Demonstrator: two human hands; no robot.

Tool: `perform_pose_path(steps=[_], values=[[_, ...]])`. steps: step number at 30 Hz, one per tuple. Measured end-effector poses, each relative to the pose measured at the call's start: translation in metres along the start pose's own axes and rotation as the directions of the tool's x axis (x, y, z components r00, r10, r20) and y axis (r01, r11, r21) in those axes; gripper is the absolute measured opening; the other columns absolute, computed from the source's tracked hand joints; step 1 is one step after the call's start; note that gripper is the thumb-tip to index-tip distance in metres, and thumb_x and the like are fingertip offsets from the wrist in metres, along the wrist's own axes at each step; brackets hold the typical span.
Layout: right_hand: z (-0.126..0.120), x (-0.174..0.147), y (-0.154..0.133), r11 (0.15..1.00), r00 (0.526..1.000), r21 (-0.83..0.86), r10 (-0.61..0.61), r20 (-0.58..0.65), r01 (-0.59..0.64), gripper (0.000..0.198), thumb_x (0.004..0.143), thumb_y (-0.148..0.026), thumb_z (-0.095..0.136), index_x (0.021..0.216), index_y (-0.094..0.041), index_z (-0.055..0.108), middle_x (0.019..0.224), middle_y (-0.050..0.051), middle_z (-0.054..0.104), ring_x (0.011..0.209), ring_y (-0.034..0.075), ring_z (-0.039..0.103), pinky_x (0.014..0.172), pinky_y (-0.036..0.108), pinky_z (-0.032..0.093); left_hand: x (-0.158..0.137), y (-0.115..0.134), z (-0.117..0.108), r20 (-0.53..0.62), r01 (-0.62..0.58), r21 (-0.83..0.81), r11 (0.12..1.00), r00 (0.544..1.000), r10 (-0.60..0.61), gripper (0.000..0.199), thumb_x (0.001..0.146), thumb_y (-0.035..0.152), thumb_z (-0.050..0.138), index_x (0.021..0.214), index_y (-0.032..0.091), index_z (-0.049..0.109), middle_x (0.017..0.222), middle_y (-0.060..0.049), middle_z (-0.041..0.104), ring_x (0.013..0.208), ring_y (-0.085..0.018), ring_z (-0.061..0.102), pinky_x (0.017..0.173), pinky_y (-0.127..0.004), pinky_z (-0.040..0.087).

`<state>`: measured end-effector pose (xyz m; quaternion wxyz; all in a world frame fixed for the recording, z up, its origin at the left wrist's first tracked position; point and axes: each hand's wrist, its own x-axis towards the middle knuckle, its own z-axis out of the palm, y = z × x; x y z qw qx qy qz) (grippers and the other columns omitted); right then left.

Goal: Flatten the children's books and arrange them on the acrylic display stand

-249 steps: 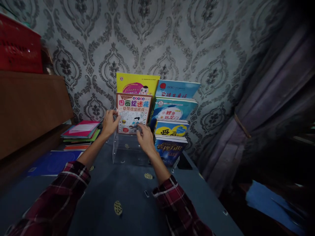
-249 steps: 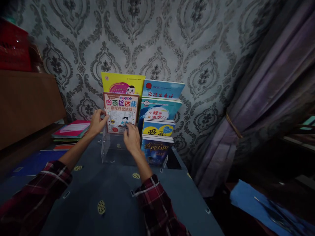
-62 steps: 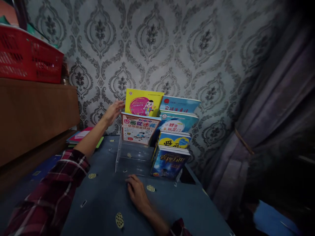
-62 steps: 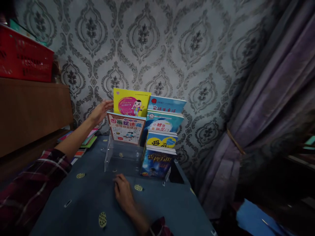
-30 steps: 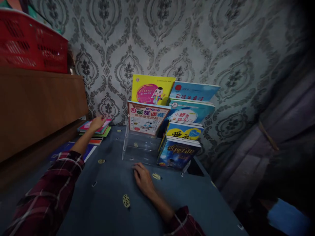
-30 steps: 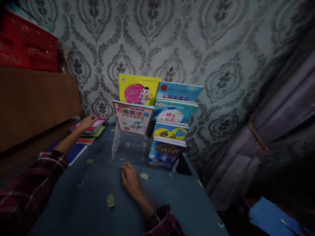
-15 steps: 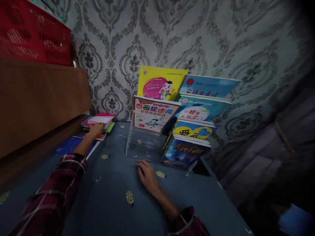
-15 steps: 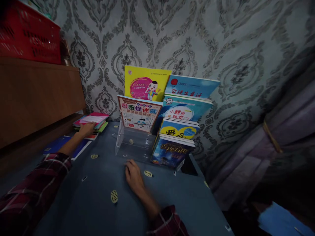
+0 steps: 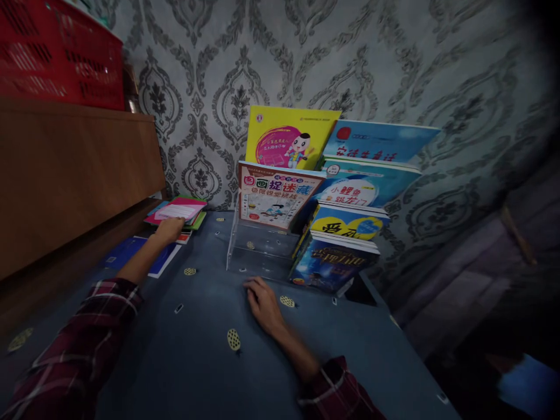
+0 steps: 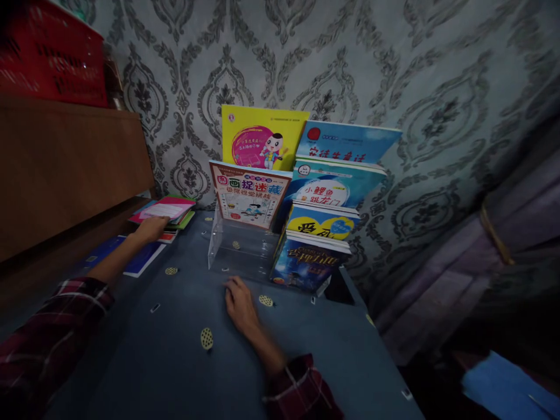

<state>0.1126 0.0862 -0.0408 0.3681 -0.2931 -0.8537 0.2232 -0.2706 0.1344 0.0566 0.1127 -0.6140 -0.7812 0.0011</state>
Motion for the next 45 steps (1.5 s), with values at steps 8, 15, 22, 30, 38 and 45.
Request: perform_pose_path(steps=[8,15,22,30,38,45], values=[[0.002,0.000,0.003,1.000,1.000,-0.007,-0.009,0.001,0.009,0.034,0.093,-0.008,0.048,0.112,-0.021,0.073,0.113,0.010,0.069,0.104,0.022,0.068,0.093,0.037,0.056,-0.008,-0.004,-0.009,-0.076,0.080,-0.048,0.996,0.994,-0.083,0.039,0.096,0.021,0.037,0.121,0.013,0.067,0.110,-0.024,0.074,0.106,-0.035,0.070,0.087,-0.042,0.052],[0.003,0.000,0.003,1.000,1.000,-0.015,0.005,-0.009,-0.005,0.033,0.093,-0.008,0.048,0.109,-0.021,0.073,0.113,0.011,0.069,0.105,0.022,0.068,0.093,0.037,0.056,-0.010,-0.015,-0.020,-0.155,0.164,-0.114,0.980,0.971,-0.181,0.035,0.100,0.036,0.042,0.115,0.023,0.070,0.115,-0.014,0.075,0.112,-0.032,0.067,0.087,-0.037,0.051],[0.003,-0.001,0.005,1.000,1.000,0.002,-0.002,-0.003,0.002,0.032,0.092,-0.009,0.049,0.109,-0.021,0.073,0.112,0.010,0.069,0.103,0.023,0.068,0.091,0.037,0.056,-0.015,-0.022,-0.026,-0.202,0.238,-0.177,0.955,0.941,-0.272,0.043,0.101,0.042,0.039,0.129,0.025,0.068,0.117,-0.015,0.075,0.109,-0.034,0.068,0.082,-0.037,0.050],[0.003,-0.001,0.005,1.000,1.000,-0.010,-0.005,-0.008,0.005,0.032,0.093,-0.008,0.048,0.109,-0.021,0.073,0.114,0.011,0.069,0.104,0.023,0.068,0.093,0.038,0.056,-0.023,-0.022,-0.028,-0.221,0.243,-0.191,0.951,0.934,-0.282,0.044,0.101,0.046,0.040,0.128,0.026,0.069,0.114,-0.014,0.076,0.105,-0.034,0.069,0.079,-0.035,0.049],[0.004,-0.001,0.006,1.000,1.000,-0.020,0.001,-0.018,-0.001,0.032,0.093,-0.008,0.049,0.109,-0.021,0.073,0.113,0.010,0.070,0.104,0.022,0.068,0.093,0.037,0.056,-0.039,-0.002,-0.020,-0.233,0.123,-0.188,0.974,0.958,-0.166,0.038,0.101,0.037,0.041,0.118,0.026,0.072,0.118,-0.011,0.075,0.111,-0.032,0.067,0.082,-0.036,0.049],[0.005,-0.001,0.010,1.000,1.000,-0.009,-0.009,-0.019,0.009,0.030,0.092,-0.009,0.050,0.107,-0.021,0.073,0.112,0.010,0.070,0.104,0.023,0.068,0.093,0.038,0.056,-0.049,0.019,-0.008,-0.221,0.008,-0.231,0.973,0.973,-0.060,0.030,0.097,0.028,0.046,0.106,0.024,0.075,0.115,-0.011,0.076,0.117,-0.030,0.063,0.088,-0.037,0.048]])
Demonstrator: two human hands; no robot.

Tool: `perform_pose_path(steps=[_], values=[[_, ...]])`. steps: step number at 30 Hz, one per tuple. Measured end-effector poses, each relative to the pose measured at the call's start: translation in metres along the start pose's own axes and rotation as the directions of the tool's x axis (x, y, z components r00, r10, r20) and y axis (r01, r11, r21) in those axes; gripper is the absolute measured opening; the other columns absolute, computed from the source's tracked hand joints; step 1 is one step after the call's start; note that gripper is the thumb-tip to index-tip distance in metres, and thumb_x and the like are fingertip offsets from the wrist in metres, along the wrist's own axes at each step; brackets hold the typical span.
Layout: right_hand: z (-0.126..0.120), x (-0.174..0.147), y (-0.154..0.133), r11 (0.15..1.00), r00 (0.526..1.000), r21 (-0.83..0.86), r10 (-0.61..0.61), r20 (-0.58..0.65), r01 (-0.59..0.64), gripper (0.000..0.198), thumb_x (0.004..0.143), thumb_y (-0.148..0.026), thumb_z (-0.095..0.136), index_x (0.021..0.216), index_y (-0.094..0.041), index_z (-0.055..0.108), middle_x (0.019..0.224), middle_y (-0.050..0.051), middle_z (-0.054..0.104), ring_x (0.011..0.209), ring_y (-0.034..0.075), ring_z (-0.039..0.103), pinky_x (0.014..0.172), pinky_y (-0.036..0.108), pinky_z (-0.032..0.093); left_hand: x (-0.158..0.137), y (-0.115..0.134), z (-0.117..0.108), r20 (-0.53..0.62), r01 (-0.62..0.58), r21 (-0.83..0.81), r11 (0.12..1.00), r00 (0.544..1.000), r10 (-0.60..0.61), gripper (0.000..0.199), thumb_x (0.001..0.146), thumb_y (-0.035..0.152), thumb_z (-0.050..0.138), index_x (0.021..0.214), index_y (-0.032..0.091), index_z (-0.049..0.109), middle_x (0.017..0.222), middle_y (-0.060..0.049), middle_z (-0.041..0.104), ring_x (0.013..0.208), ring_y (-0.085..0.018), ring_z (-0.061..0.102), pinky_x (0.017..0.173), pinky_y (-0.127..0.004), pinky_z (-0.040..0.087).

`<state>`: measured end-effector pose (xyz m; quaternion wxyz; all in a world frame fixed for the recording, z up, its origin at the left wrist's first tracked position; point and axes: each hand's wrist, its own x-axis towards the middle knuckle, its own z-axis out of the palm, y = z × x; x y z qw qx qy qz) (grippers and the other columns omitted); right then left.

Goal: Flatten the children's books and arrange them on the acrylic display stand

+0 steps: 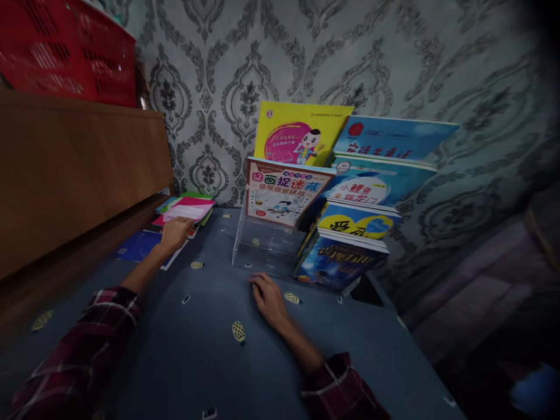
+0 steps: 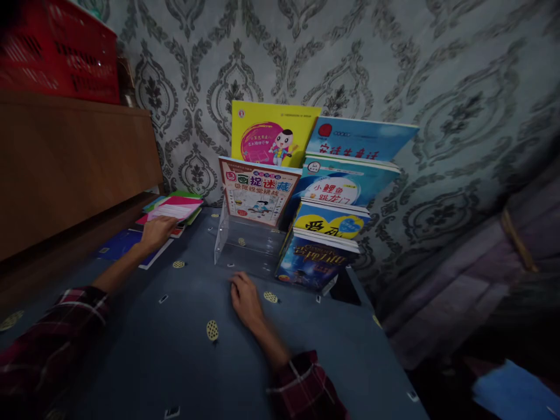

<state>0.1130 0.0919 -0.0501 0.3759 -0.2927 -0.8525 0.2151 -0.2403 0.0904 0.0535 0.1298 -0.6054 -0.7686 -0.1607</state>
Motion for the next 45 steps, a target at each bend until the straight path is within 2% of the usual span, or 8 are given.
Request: perform_pose_path(steps=[7,12,17,24,34,37,42,45], values=[[0.001,0.000,-0.002,1.000,1.000,0.002,0.007,0.006,-0.007,0.030,0.093,-0.009,0.049,0.107,-0.021,0.073,0.112,0.010,0.070,0.104,0.022,0.068,0.093,0.037,0.055,0.003,-0.002,0.003,-0.141,0.099,-0.197,0.975,0.982,-0.128,0.029,0.097,0.037,0.048,0.104,0.024,0.073,0.104,-0.009,0.077,0.104,-0.028,0.067,0.083,-0.033,0.046],[-0.001,0.000,-0.003,1.000,1.000,0.004,0.004,0.005,-0.004,0.031,0.092,-0.008,0.050,0.108,-0.020,0.073,0.112,0.010,0.070,0.105,0.022,0.068,0.093,0.036,0.055,0.025,-0.027,-0.018,-0.332,0.183,-0.409,0.894,0.882,-0.333,0.033,0.097,0.035,0.043,0.107,0.018,0.069,0.097,-0.006,0.074,0.093,-0.023,0.066,0.081,-0.028,0.046],[-0.002,0.001,-0.003,1.000,1.000,-0.002,-0.003,0.020,0.003,0.031,0.092,-0.007,0.049,0.107,-0.020,0.072,0.110,0.010,0.070,0.103,0.022,0.069,0.092,0.036,0.056,0.031,-0.045,-0.029,-0.451,0.133,-0.567,0.813,0.776,-0.441,0.028,0.092,0.035,0.045,0.095,0.017,0.066,0.085,-0.001,0.067,0.082,-0.018,0.061,0.076,-0.026,0.046],[-0.002,0.001,-0.005,1.000,1.000,-0.015,-0.010,0.017,0.010,0.032,0.093,-0.009,0.046,0.107,-0.020,0.072,0.111,0.011,0.070,0.104,0.023,0.069,0.092,0.037,0.056,0.018,-0.045,-0.035,-0.494,-0.047,-0.745,0.665,0.709,-0.503,0.015,0.084,0.032,0.055,0.080,0.019,0.062,0.070,0.004,0.056,0.068,-0.014,0.054,0.067,-0.022,0.044],[0.000,0.001,-0.003,0.999,1.000,-0.035,-0.021,0.005,0.021,0.031,0.093,-0.010,0.048,0.107,-0.020,0.073,0.111,0.012,0.070,0.101,0.024,0.068,0.091,0.039,0.056,0.008,-0.050,-0.068,-0.352,-0.053,-0.883,0.467,0.733,-0.582,0.012,0.081,0.028,0.062,0.075,0.020,0.056,0.064,0.006,0.053,0.055,-0.010,0.049,0.056,-0.021,0.043],[-0.002,0.002,-0.005,0.999,1.000,-0.032,-0.018,0.009,0.018,0.031,0.093,-0.011,0.047,0.107,-0.019,0.073,0.111,0.013,0.070,0.102,0.024,0.069,0.091,0.039,0.057,0.004,-0.052,-0.074,-0.221,0.033,-0.914,0.405,0.796,-0.564,0.018,0.080,0.033,0.065,0.074,0.020,0.055,0.058,0.006,0.051,0.050,-0.010,0.047,0.050,-0.021,0.041],[-0.005,0.002,-0.013,0.999,1.000,0.047,-0.005,-0.007,0.005,0.031,0.099,-0.020,0.047,0.122,-0.021,0.068,0.109,0.011,0.072,0.101,0.024,0.069,0.093,0.041,0.056,-0.001,-0.043,-0.078,0.059,0.193,-0.903,0.383,0.941,-0.334,0.034,0.073,0.050,0.071,0.072,0.019,0.056,0.055,0.006,0.052,0.046,-0.010,0.046,0.045,-0.020,0.038],[-0.005,0.000,-0.021,0.989,0.999,0.142,0.035,-0.031,-0.030,0.035,0.102,-0.031,0.048,0.133,-0.022,0.061,0.116,0.011,0.072,0.101,0.023,0.070,0.095,0.042,0.056,-0.001,-0.029,-0.075,0.229,0.269,-0.866,0.421,0.963,-0.142,0.042,0.069,0.057,0.074,0.072,0.019,0.058,0.056,0.005,0.053,0.046,-0.011,0.046,0.045,-0.022,0.037]])
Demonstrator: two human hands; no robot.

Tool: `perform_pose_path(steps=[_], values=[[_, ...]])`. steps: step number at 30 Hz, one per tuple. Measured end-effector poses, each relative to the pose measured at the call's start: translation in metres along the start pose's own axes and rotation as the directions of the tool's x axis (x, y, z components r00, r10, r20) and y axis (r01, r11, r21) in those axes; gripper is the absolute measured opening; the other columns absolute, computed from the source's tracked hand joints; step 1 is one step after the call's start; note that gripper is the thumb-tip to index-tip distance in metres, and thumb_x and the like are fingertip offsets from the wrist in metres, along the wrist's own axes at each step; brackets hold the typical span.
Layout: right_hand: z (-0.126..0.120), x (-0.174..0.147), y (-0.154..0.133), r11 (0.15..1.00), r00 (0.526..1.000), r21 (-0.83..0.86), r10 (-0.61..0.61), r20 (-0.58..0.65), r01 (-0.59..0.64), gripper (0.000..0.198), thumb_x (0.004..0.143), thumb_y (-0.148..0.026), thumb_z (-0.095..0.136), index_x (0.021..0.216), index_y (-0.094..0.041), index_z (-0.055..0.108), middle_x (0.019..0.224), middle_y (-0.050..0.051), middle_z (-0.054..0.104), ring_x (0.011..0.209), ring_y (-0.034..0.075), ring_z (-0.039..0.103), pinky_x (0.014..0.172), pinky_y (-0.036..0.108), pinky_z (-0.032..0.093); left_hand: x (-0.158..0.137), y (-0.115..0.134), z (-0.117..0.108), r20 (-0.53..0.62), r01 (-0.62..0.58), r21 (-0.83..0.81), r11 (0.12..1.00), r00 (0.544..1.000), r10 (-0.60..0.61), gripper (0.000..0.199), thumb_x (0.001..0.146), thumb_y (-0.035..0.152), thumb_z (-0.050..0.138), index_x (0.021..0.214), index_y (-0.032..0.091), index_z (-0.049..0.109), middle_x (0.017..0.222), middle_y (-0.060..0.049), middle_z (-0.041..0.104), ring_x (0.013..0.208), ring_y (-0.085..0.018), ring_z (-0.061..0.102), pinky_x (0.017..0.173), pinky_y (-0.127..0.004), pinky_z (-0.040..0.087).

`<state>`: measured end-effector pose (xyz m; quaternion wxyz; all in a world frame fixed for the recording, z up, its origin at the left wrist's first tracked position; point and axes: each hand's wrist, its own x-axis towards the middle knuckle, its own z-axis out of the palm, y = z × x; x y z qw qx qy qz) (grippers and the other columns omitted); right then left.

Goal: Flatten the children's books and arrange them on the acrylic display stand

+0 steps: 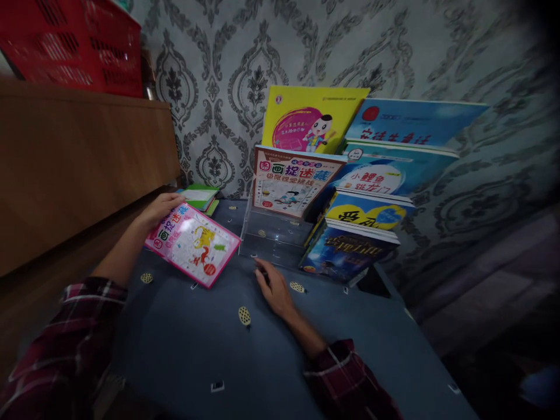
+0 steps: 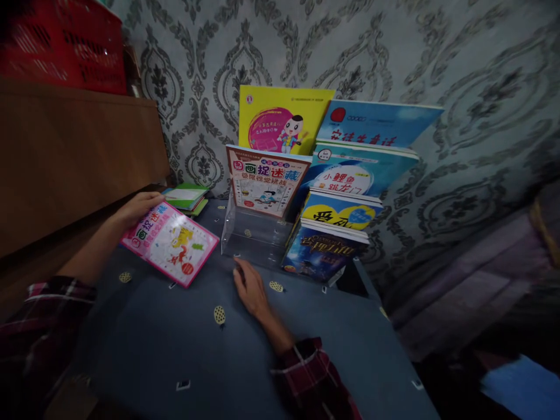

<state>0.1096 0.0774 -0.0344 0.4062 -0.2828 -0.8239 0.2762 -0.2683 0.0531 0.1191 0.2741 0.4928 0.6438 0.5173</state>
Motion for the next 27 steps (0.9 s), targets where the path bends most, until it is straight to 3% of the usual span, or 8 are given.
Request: perform_pose_path(steps=[3,5,9,11,15,20,23,27], values=[[0.003,-0.003,-0.008,0.993,0.999,0.110,0.030,0.029,-0.033,0.040,0.104,-0.040,0.046,0.139,-0.023,0.057,0.119,0.011,0.072,0.099,0.023,0.071,0.092,0.040,0.057,0.003,-0.001,0.025,0.267,-0.002,0.116,0.993,0.963,-0.029,0.045,0.069,0.061,0.074,0.068,0.019,0.058,0.055,0.003,0.053,0.046,-0.012,0.046,0.045,-0.024,0.035],[0.004,-0.004,-0.012,0.985,0.997,0.163,0.040,0.067,-0.051,0.043,0.104,-0.044,0.045,0.141,-0.024,0.056,0.119,0.011,0.071,0.099,0.023,0.071,0.089,0.039,0.058,0.004,-0.005,0.049,0.447,-0.073,0.218,0.973,0.894,-0.033,0.046,0.074,0.063,0.070,0.064,0.020,0.058,0.055,0.002,0.052,0.047,-0.012,0.045,0.046,-0.025,0.035],[0.005,-0.004,-0.019,0.979,0.994,0.200,0.015,0.109,-0.036,0.044,0.104,-0.045,0.046,0.140,-0.022,0.056,0.120,0.012,0.071,0.097,0.021,0.070,0.084,0.036,0.059,0.004,-0.018,0.103,0.583,-0.157,0.275,0.948,0.811,-0.035,0.048,0.076,0.064,0.069,0.061,0.019,0.059,0.056,0.002,0.052,0.051,-0.013,0.045,0.050,-0.026,0.035],[0.005,-0.004,-0.022,0.984,0.992,0.176,-0.021,0.124,-0.001,0.040,0.103,-0.043,0.047,0.135,-0.021,0.059,0.116,0.012,0.071,0.095,0.021,0.070,0.082,0.035,0.058,0.003,-0.023,0.122,0.607,-0.202,0.300,0.932,0.794,-0.023,0.048,0.080,0.063,0.064,0.063,0.019,0.060,0.058,0.001,0.053,0.054,-0.014,0.047,0.053,-0.027,0.036],[0.005,-0.003,-0.026,0.992,0.976,0.092,-0.099,0.193,0.082,0.031,0.103,-0.035,0.047,0.121,-0.020,0.068,0.100,0.009,0.072,0.085,0.019,0.068,0.079,0.034,0.056,-0.004,-0.029,0.126,0.526,-0.292,0.380,0.877,0.849,0.055,0.039,0.089,0.053,0.054,0.071,0.019,0.062,0.070,0.000,0.061,0.071,-0.017,0.055,0.067,-0.027,0.042],[0.007,-0.003,-0.027,0.994,0.964,0.030,-0.111,0.240,0.107,0.027,0.102,-0.028,0.046,0.111,-0.020,0.070,0.100,0.009,0.073,0.089,0.020,0.068,0.081,0.033,0.055,-0.047,-0.054,0.083,0.321,-0.262,0.561,0.785,0.943,0.085,0.025,0.090,0.042,0.052,0.082,0.022,0.064,0.084,-0.004,0.065,0.085,-0.023,0.062,0.077,-0.031,0.046],[0.010,-0.004,-0.028,0.993,0.958,0.010,-0.117,0.262,0.119,0.025,0.101,-0.025,0.047,0.110,-0.021,0.070,0.104,0.010,0.073,0.097,0.021,0.068,0.087,0.035,0.055,-0.087,-0.078,0.068,0.222,-0.230,0.689,0.688,0.970,0.101,0.022,0.093,0.039,0.049,0.096,0.024,0.066,0.099,-0.007,0.067,0.098,-0.026,0.064,0.084,-0.035,0.050],[0.012,-0.007,-0.030,0.983,0.951,-0.043,-0.160,0.264,0.178,0.022,0.098,-0.023,0.052,0.109,-0.021,0.070,0.102,0.010,0.074,0.096,0.023,0.067,0.088,0.037,0.055,-0.121,-0.099,0.074,0.171,-0.260,0.757,0.600,0.964,0.202,0.031,0.099,0.034,0.042,0.116,0.021,0.064,0.113,-0.012,0.066,0.108,-0.028,0.063,0.095,-0.043,0.051]])
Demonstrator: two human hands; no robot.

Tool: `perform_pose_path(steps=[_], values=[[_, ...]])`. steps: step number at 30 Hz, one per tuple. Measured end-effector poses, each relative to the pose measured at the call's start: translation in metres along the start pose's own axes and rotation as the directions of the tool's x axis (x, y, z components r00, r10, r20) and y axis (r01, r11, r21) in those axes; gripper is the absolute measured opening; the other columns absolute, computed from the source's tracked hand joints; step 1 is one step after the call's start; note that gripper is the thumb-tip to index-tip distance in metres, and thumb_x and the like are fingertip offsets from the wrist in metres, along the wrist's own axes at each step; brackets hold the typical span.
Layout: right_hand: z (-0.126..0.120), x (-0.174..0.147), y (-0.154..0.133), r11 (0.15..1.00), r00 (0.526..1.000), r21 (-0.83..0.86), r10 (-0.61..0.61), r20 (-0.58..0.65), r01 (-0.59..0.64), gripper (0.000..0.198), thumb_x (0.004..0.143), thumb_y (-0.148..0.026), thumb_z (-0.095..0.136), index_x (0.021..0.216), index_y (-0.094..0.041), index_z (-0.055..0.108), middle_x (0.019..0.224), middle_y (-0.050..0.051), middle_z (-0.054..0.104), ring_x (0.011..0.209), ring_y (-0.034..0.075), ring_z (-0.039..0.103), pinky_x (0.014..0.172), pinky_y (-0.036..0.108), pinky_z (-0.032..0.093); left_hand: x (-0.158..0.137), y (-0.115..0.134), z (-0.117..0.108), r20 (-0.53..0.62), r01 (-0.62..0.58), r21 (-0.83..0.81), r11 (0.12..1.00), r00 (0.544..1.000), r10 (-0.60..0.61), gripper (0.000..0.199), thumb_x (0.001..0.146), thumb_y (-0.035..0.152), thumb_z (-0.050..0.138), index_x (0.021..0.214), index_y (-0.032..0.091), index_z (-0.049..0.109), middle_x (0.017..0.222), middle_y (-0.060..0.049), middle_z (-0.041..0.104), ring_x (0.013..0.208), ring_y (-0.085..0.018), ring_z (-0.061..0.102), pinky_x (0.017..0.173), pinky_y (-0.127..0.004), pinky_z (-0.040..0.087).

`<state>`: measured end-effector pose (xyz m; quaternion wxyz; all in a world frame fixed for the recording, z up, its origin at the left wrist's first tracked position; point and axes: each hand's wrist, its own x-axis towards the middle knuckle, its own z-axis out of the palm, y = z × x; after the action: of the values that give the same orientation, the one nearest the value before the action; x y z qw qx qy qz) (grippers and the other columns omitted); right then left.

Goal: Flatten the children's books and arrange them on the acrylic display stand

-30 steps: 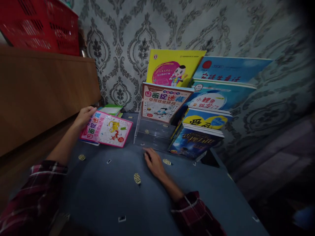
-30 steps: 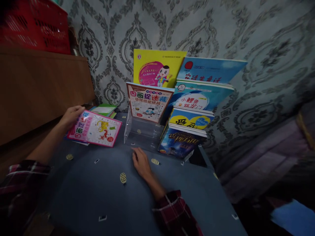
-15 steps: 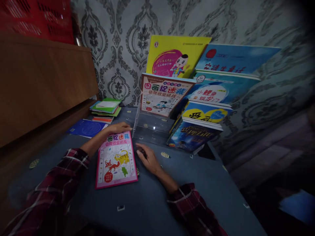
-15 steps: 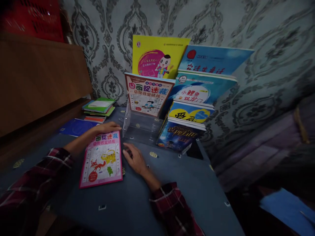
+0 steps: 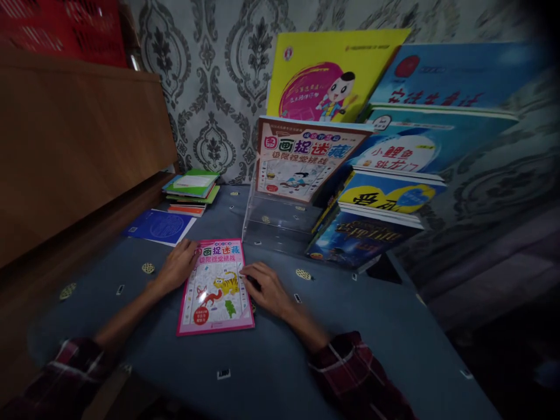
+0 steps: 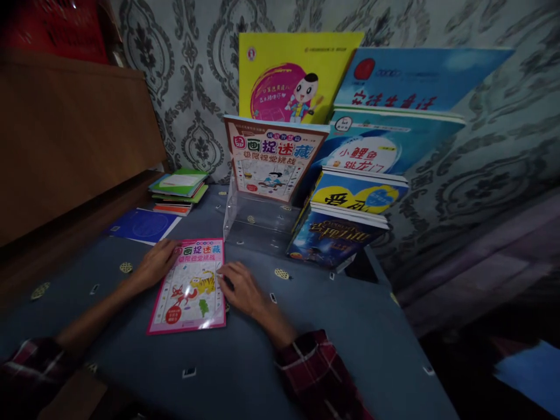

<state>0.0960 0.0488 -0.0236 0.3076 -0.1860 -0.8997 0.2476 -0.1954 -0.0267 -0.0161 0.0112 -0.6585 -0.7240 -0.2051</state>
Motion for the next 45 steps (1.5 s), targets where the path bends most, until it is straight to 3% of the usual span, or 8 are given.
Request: perform_pose_path(steps=[7,9,12,16,27,33,40,45], values=[[0.005,0.017,-0.001,0.984,0.999,-0.176,-0.006,0.033,0.011,0.022,0.099,-0.019,0.049,0.103,-0.018,0.071,0.099,0.011,0.074,0.093,0.024,0.067,0.090,0.041,0.053,-0.005,-0.004,0.014,-0.091,-0.067,-0.062,0.996,0.994,0.061,0.032,0.100,0.033,0.041,0.118,0.021,0.064,0.118,-0.011,0.066,0.112,-0.026,0.062,0.102,-0.043,0.052],[0.014,0.030,-0.002,0.974,0.997,-0.227,0.000,0.081,0.018,0.021,0.098,-0.021,0.054,0.110,-0.017,0.071,0.117,0.014,0.073,0.107,0.026,0.065,0.098,0.045,0.051,-0.006,-0.006,0.018,-0.102,-0.051,-0.062,0.997,0.994,0.045,0.035,0.101,0.032,0.040,0.123,0.020,0.063,0.127,-0.012,0.065,0.119,-0.027,0.060,0.106,-0.045,0.050],[0.033,0.044,-0.004,0.963,0.990,-0.266,0.068,0.125,-0.033,0.035,0.097,-0.025,0.059,0.131,-0.017,0.064,0.147,0.019,0.057,0.138,0.030,0.051,0.112,0.052,0.042,-0.010,-0.008,0.024,-0.094,-0.025,-0.049,0.998,0.995,0.020,0.038,0.101,0.030,0.039,0.131,0.021,0.062,0.138,-0.013,0.061,0.126,-0.028,0.058,0.109,-0.048,0.049],[0.051,0.041,-0.016,0.949,0.977,-0.305,0.138,0.166,-0.082,0.047,0.101,-0.028,0.055,0.146,-0.017,0.054,0.159,0.021,0.045,0.152,0.032,0.035,0.121,0.061,0.029,-0.014,-0.009,0.025,-0.068,-0.056,-0.034,0.998,0.996,0.053,0.039,0.100,0.029,0.040,0.132,0.023,0.063,0.141,-0.011,0.062,0.129,-0.027,0.059,0.111,-0.046,0.048],[0.054,0.004,-0.052,0.957,0.978,-0.263,0.162,0.133,-0.123,0.044,0.101,-0.024,0.052,0.145,-0.017,0.054,0.158,0.020,0.046,0.152,0.032,0.035,0.122,0.062,0.030,-0.025,-0.008,0.018,-0.051,-0.136,-0.041,0.990,0.990,0.134,0.041,0.099,0.025,0.039,0.131,0.025,0.064,0.140,-0.008,0.064,0.137,-0.027,0.055,0.115,-0.047,0.047],[0.044,-0.012,-0.069,0.965,0.972,-0.234,0.160,0.170,-0.118,0.043,0.101,-0.026,0.052,0.143,-0.015,0.055,0.157,0.023,0.045,0.152,0.034,0.035,0.120,0.064,0.031,-0.034,0.000,0.018,-0.063,-0.176,-0.101,0.979,0.983,0.170,0.041,0.097,0.022,0.041,0.129,0.025,0.066,0.139,-0.008,0.066,0.139,-0.028,0.053,0.115,-0.049,0.047],[0.022,-0.035,-0.055,0.964,0.973,-0.233,0.166,0.157,-0.127,0.045,0.100,-0.030,0.057,0.143,-0.020,0.056,0.154,0.018,0.051,0.149,0.031,0.040,0.122,0.061,0.030,-0.022,0.028,0.031,-0.045,-0.231,-0.140,0.963,0.973,0.227,0.040,0.095,0.016,0.044,0.128,0.023,0.065,0.141,-0.010,0.062,0.142,-0.029,0.050,0.116,-0.052,0.046],[0.013,-0.018,-0.042,0.934,0.969,-0.321,0.210,0.129,-0.159,0.041,0.099,-0.028,0.057,0.139,-0.017,0.059,0.148,0.020,0.056,0.145,0.033,0.045,0.122,0.064,0.025,-0.009,0.046,0.039,-0.069,-0.292,-0.135,0.947,0.956,0.285,0.038,0.095,0.015,0.043,0.127,0.022,0.063,0.136,-0.012,0.063,0.133,-0.028,0.055,0.115,-0.051,0.046]])
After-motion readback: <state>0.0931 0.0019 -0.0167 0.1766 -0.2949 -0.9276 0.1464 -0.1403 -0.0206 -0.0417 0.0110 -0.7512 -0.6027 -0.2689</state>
